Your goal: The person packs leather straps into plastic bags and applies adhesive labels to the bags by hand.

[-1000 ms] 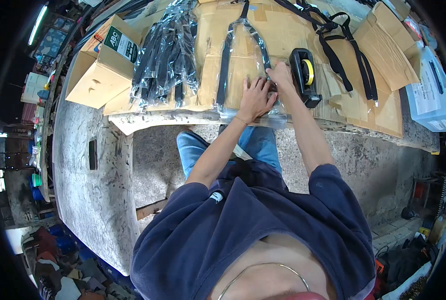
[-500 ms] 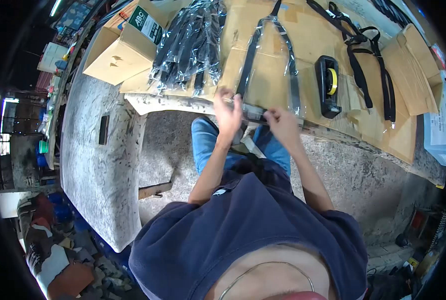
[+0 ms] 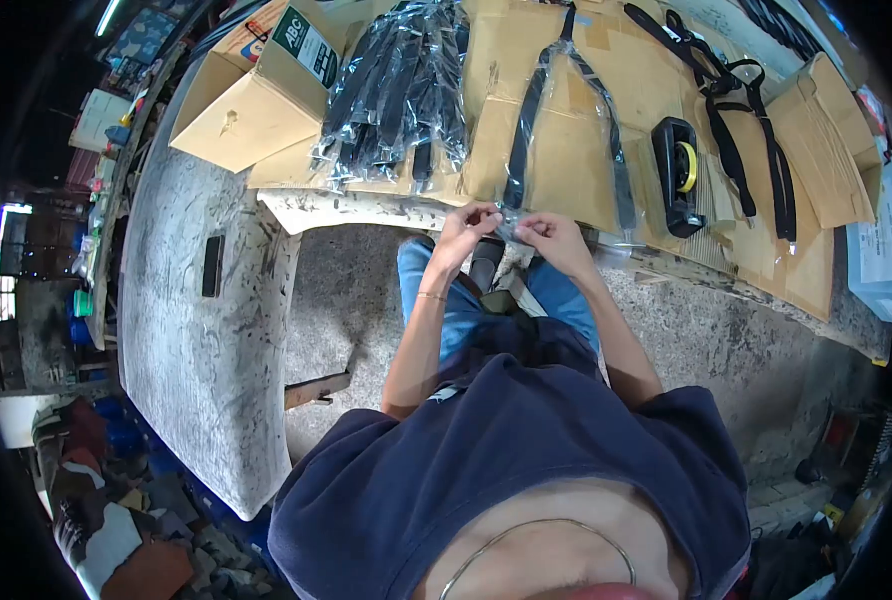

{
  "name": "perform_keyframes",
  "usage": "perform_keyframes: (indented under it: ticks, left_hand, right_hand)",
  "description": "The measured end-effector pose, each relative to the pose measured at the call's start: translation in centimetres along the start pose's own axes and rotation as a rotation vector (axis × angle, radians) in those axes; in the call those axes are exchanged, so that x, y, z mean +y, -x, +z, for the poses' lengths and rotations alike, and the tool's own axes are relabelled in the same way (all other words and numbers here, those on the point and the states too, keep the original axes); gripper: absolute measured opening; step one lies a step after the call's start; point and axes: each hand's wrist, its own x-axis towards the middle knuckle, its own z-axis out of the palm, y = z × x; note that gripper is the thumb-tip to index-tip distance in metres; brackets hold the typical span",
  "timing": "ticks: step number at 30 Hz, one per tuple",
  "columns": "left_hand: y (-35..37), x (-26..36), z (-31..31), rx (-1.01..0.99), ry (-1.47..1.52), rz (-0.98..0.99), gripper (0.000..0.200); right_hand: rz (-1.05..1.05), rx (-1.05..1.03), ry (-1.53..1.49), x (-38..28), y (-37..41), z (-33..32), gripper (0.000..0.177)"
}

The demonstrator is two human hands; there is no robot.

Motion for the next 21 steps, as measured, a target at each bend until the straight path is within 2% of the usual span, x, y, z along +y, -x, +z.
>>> perform_keyframes:
  ticks: [1,2,4,5,6,8,10,11,13,15,16,18,19,21]
  left_hand:
    - [0.2,0.0,0.1,-0.018,0.085,0.059,0.022]
    - [0.2,-0.1,-0.2,-0.025,0.088,0.06,0.022]
    - [0.1,-0.5,-0.8,-0.076,-0.187,0.222,0.025]
    - [-0.5,-1.5,-0.8,-0.077,-0.207,0.366,0.035]
    - [-0.9,-2.4,-0.6,-0.079,-0.205,0.369,0.035]
    - [-1.0,-2.8,0.5,0.004,-0.09,0.256,0.05]
    - [-0.1,-1.6,1.8,0.099,-0.304,0.247,0.049]
    - [0.3,-1.6,2.2,0.099,-0.269,0.19,0.049]
    - [1.0,-2.0,3.0,0.095,-0.23,0.137,0.05]
    - [1.4,-3.5,3.5,0.122,0.133,0.121,0.053]
    - [2.0,-4.0,3.6,0.12,0.133,0.127,0.053]
    - [3.2,-4.5,3.5,0.027,0.449,0.053,0.044]
    - [3.9,-4.5,3.3,0.027,0.446,0.054,0.044]
    - [4.5,-3.7,2.5,-0.187,0.04,-0.029,0.031]
  right_hand:
    - [-0.056,0.068,-0.109,-0.2,-0.1,0.3,0.026]
    - [-0.054,0.075,-0.106,-0.5,-0.2,0.5,0.026]
    - [-0.05,0.242,-0.166,-1.3,-0.4,1.2,0.027]
    - [-0.049,0.245,-0.163,-1.4,-0.5,1.3,0.027]
    - [-0.019,0.263,-0.099,-1.6,-0.8,1.1,0.028]
    - [0.008,0.283,-0.032,-2.2,-1.4,1.1,0.03]
    - [0.011,0.243,0.175,-3.3,-2.0,0.7,0.033]
    - [0.005,0.251,0.18,-4.2,-2.4,0.3,0.033]
    - [-0.238,0.292,0.602,-5.5,-2.8,-0.5,0.037]
    - [-0.317,0.251,0.716,-4.0,-4.0,-0.9,0.039]
    - [-0.396,0.205,0.825,-3.0,-4.7,-1.1,0.041]
    - [-0.385,0.18,0.796,-2.6,-5.4,-1.3,0.041]
    - [-0.376,0.18,0.772,-2.7,-5.4,-1.3,0.038]
    - [-0.378,0.188,0.75,-3.9,-6.5,-2.3,0.036]
